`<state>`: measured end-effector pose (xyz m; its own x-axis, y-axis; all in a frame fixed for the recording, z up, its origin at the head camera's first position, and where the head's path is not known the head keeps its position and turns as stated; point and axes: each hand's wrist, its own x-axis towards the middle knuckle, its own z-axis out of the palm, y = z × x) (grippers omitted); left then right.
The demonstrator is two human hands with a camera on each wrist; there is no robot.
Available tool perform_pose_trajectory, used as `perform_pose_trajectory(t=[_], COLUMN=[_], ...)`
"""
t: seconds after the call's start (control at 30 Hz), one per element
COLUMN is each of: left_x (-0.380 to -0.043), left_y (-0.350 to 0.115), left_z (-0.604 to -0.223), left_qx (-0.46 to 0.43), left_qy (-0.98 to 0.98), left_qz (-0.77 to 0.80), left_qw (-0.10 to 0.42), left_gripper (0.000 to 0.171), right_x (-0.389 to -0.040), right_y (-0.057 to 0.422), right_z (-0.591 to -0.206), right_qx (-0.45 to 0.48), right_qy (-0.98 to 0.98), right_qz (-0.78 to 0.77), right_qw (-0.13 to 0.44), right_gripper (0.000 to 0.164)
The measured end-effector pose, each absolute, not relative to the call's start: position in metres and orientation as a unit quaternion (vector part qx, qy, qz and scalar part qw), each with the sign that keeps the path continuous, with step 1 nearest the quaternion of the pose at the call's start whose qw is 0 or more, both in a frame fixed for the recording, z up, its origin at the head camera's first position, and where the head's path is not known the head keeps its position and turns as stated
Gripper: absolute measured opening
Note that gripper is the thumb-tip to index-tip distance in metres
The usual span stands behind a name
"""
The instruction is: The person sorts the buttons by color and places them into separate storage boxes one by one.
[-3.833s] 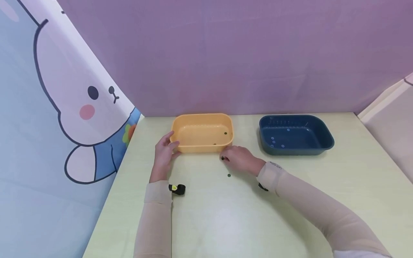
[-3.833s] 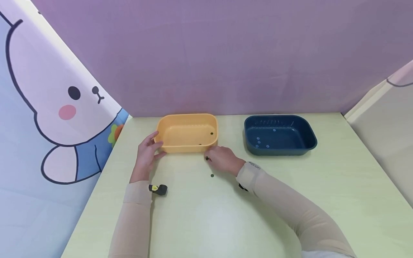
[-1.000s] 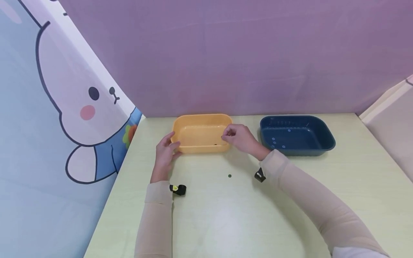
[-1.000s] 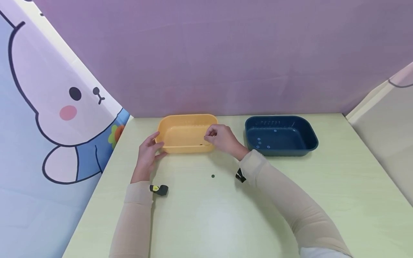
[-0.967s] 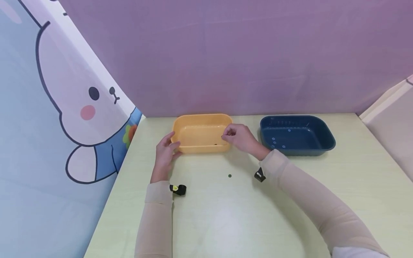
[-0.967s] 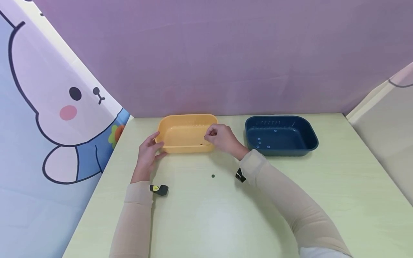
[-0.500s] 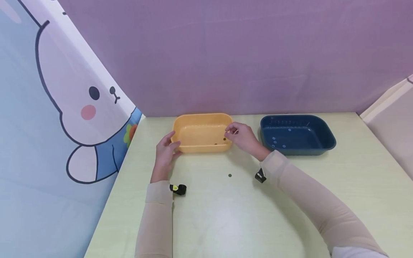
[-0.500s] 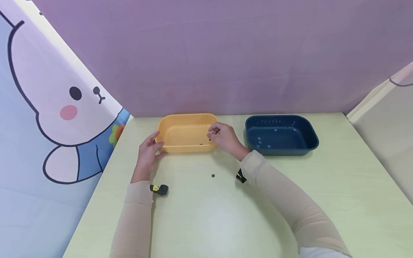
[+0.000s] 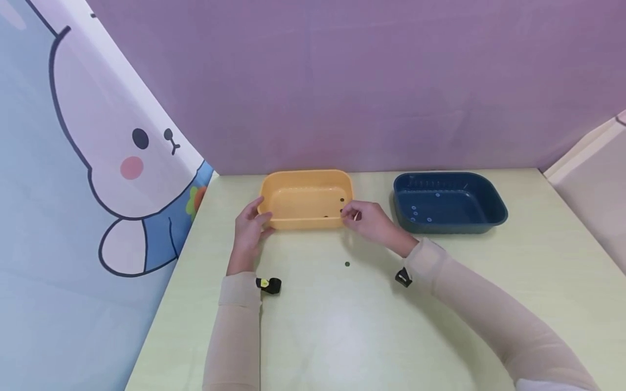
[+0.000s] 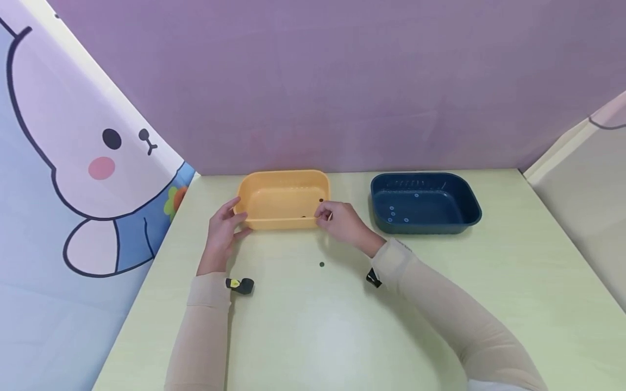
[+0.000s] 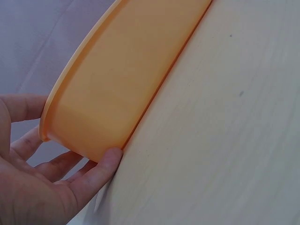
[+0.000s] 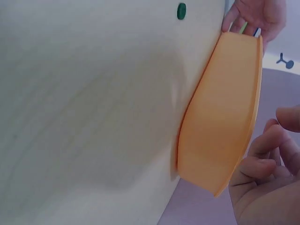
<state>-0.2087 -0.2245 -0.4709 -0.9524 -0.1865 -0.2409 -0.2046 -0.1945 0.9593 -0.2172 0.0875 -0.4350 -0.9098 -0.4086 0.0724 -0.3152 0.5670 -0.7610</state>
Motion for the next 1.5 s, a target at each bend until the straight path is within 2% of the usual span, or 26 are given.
perform_pose_trajectory(t=[0.27,0.53,0.9,1.5], left_x=[-0.208,-0.209,-0.208,-0.209], left_y=[-0.224,-0.225,-0.224,-0.224], left_z=[-0.469,-0.470,-0.469,-0.471], left_qx=[-0.150,-0.154,-0.153,-0.156], left_qy=[0.638,0.639,0.645,0.645], left_qz=[0.755,0.753,0.749,0.748], left_qw=[0.009,0.015,0.007,0.004], left_gripper=[0.061,0.060,0.060,0.061], right_x=[-0.202,-0.190,-0.179,-0.175], right_y=[0.091,0.092,0.092,0.088], right_z=[-0.440,-0.443,-0.450,-0.452], right_qx=[-0.280,-0.341,-0.428,-0.432], right_qy=[0.885,0.897,0.886,0.888], right_qz=[-0.358,-0.234,-0.139,-0.111], right_qw=[0.105,0.158,0.113,0.112], right_gripper=[0.009,0.006,0.013,0.013])
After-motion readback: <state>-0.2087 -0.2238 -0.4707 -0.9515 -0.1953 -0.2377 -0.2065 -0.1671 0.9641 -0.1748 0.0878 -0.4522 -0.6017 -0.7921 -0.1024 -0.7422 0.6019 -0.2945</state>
